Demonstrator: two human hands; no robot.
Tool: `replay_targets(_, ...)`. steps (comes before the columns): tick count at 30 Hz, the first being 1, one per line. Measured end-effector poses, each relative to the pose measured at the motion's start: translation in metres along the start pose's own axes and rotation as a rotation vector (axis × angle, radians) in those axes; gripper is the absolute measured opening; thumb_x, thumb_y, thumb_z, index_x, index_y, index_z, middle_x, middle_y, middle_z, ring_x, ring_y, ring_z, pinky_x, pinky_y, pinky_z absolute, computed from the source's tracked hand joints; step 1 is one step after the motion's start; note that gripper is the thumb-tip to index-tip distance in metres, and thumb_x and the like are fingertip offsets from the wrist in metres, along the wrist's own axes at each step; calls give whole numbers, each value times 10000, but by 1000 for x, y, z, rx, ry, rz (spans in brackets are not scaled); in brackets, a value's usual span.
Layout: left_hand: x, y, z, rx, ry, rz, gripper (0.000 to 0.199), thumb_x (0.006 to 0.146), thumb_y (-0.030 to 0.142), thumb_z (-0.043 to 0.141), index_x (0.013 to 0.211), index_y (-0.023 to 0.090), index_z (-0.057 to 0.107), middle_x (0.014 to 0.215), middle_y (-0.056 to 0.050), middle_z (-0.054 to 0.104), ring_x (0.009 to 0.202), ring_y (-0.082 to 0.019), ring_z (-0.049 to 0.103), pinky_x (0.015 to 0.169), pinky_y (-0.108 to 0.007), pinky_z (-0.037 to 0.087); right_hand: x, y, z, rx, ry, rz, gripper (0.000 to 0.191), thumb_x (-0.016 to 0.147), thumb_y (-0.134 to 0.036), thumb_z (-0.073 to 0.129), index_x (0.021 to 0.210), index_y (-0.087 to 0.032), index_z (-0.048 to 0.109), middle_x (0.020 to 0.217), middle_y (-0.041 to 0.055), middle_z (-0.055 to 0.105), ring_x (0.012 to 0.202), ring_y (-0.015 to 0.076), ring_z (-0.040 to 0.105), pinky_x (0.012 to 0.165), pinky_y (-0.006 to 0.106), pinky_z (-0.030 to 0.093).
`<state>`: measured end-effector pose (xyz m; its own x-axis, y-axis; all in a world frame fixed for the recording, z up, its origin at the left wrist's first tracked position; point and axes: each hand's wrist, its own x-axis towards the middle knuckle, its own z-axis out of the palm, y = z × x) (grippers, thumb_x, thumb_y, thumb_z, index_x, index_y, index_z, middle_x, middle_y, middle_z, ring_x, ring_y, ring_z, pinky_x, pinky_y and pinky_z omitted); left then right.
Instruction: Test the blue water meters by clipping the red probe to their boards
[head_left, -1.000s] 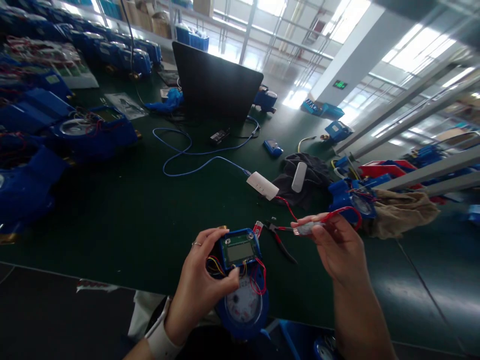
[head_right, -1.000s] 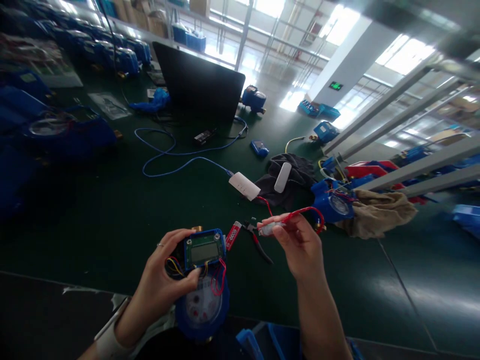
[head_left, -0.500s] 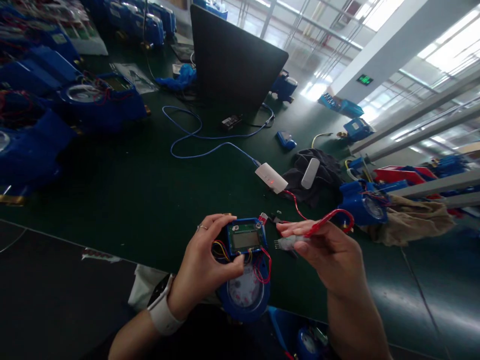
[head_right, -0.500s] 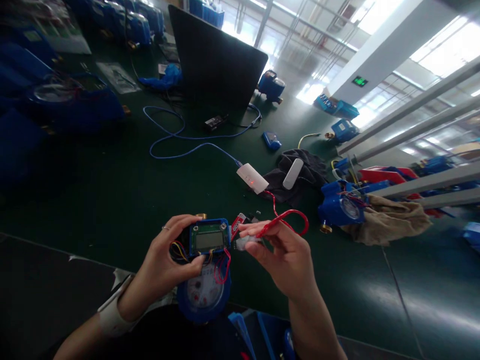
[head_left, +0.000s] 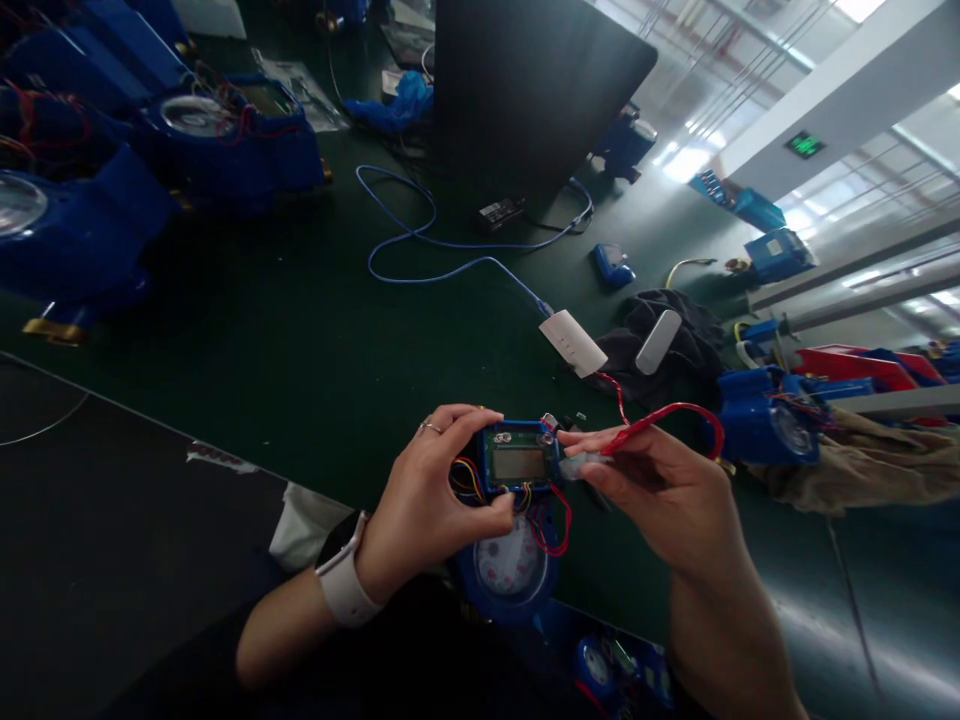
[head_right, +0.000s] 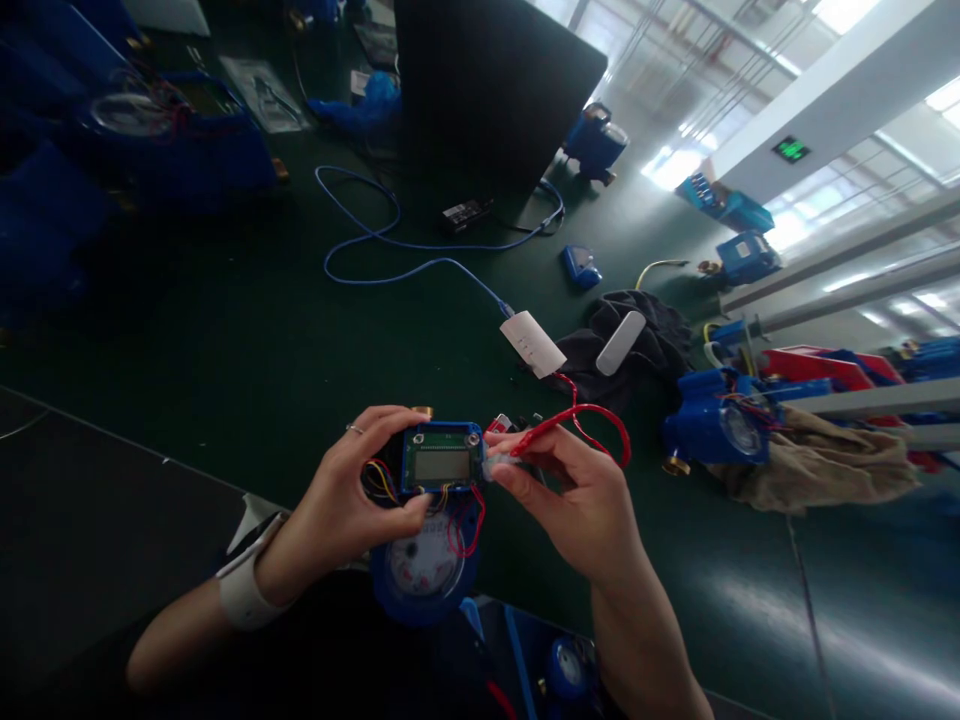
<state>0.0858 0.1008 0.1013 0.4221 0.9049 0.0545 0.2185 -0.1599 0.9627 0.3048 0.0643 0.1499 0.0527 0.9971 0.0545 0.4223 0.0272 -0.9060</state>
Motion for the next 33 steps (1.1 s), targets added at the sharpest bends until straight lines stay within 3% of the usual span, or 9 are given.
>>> replay_targets(21, 1, -1, 0, -1, 9, 18, 542, 684, 191, 704, 1207, 180, 565, 1225, -110, 578, 1148, -260, 565, 1007, -435, 464, 0, 3, 1, -44, -17, 10, 123, 789, -212, 792, 904, -212, 748, 944, 54, 792, 873, 216, 762, 781, 290, 640)
replay_targets(33, 2, -3, 1, -25, 6, 25, 538, 684, 188, 710, 1203, 198, 570, 1221, -106, 579, 1142, -266, 573, 992, -445, 474, 0, 7, 0, 14, -50, -2, 157, 789, -174, 787, 927, -240, 750, 976, 35, 788, 982, 241, 739, 890, 348, 610)
